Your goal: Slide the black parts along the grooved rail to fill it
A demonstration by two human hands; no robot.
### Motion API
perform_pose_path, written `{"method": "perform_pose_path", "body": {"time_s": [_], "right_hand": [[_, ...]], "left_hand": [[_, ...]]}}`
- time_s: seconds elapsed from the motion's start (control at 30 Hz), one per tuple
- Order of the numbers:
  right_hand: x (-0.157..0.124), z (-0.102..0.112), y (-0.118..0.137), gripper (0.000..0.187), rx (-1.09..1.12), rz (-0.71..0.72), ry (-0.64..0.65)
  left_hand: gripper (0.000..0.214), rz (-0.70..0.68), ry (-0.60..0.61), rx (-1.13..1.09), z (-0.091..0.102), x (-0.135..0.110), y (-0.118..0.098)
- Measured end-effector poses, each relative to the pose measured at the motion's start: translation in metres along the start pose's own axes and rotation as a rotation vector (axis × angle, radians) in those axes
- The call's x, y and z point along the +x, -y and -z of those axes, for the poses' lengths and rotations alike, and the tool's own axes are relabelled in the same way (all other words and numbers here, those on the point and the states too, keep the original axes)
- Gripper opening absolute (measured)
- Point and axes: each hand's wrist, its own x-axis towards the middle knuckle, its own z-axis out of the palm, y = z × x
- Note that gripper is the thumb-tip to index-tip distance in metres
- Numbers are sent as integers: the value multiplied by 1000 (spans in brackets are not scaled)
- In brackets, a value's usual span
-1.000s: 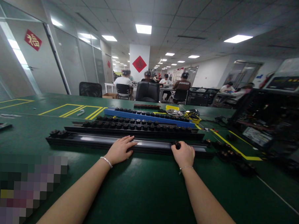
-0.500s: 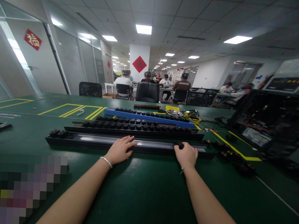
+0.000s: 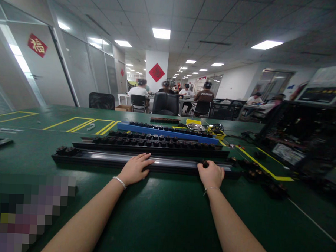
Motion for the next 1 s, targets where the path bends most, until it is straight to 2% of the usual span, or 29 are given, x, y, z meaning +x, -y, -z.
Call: {"method": "perform_pose_path", "body": {"time_s": [1.0], "right_hand": [[4,-1,-10,35,34,-64,-79]], "left_hand": [[45,-11,-10,2,0,0,1]]}}
